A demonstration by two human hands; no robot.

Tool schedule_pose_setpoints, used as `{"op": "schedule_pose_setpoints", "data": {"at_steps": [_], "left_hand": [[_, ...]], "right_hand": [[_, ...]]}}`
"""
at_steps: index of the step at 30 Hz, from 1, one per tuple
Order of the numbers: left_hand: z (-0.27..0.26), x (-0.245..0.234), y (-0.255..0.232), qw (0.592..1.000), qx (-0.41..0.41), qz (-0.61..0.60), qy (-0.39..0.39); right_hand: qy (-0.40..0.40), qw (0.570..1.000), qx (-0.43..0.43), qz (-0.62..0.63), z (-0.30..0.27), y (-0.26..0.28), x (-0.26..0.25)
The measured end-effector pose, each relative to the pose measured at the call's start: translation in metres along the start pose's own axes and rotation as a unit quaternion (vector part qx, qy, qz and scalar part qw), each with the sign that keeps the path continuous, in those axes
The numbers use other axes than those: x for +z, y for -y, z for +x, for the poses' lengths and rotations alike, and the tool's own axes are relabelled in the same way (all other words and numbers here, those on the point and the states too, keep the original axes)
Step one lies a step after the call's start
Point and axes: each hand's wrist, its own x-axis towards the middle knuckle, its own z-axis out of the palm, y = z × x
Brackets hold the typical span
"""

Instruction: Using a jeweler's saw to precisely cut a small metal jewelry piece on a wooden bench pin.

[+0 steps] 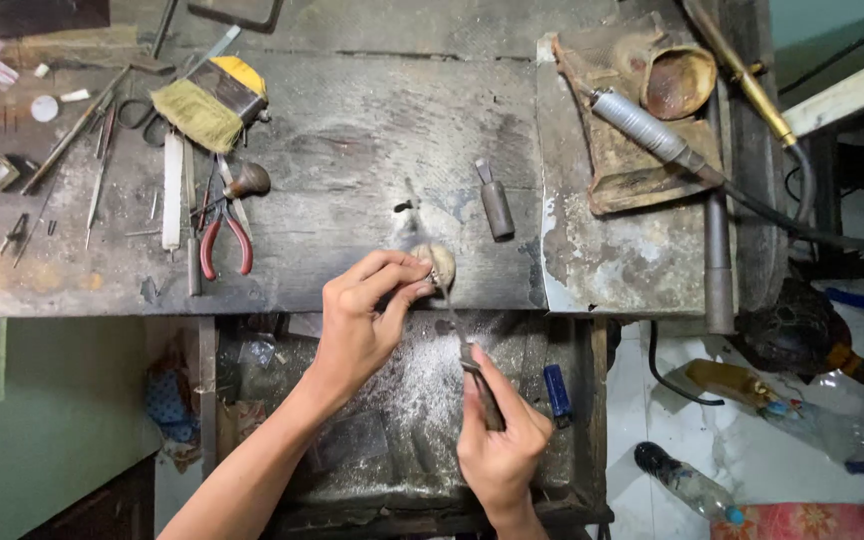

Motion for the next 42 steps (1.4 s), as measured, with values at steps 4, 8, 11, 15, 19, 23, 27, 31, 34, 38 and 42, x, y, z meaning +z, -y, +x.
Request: {"op": "schedule_pose_setpoints", "data": {"at_steps": [4, 8, 11, 15, 19, 23, 27, 31, 34, 38, 42], "left_hand": [[0.000, 0.000, 0.001, 1.000, -0.004, 0.005, 0.003], [0.002, -0.001, -0.002, 1.000, 0.005, 0.005, 0.007], [0.002, -0.001, -0.003, 1.000, 0.004, 0.007, 0.008], [0.002, -0.001, -0.002, 1.000, 0.004, 0.004, 0.007], [0.001, -0.003, 0.000, 1.000, 0.005, 0.014, 0.005], [-0.001, -0.003, 0.002, 1.000, 0.003, 0.009, 0.015], [-0.001, -0.007, -0.004, 0.999, -0.036, -0.013, 0.007], [-0.008, -0.015, -0.021, 0.985, -0.150, -0.083, 0.003], [-0.012, -0.017, -0.025, 0.974, -0.169, -0.152, -0.003], [-0.015, -0.019, -0.032, 0.961, -0.182, -0.210, -0.010], [-0.015, -0.020, -0.043, 0.954, -0.199, -0.225, -0.003]], "right_hand": [[0.014, 1.000, -0.017, -0.003, 0.005, -0.004, 0.006], [0.015, 1.000, -0.006, -0.002, 0.007, 0.001, 0.006], [0.014, 1.000, -0.003, -0.010, 0.002, 0.007, 0.001], [0.001, 1.000, 0.025, -0.005, -0.016, 0.000, -0.004], [-0.003, 1.000, 0.021, 0.014, -0.026, -0.013, -0.010], [-0.040, 0.998, 0.015, -0.053, -0.023, -0.043, -0.026], [-0.072, 0.981, -0.108, -0.146, 0.028, -0.061, -0.035], [-0.083, 0.961, -0.130, -0.231, 0.050, -0.057, -0.038], [-0.075, 0.960, -0.129, -0.236, 0.055, -0.053, -0.042], [-0.132, 0.991, -0.029, 0.004, 0.037, -0.012, -0.064], [0.071, 0.659, 0.722, -0.199, -0.076, -0.200, -0.121]]}}
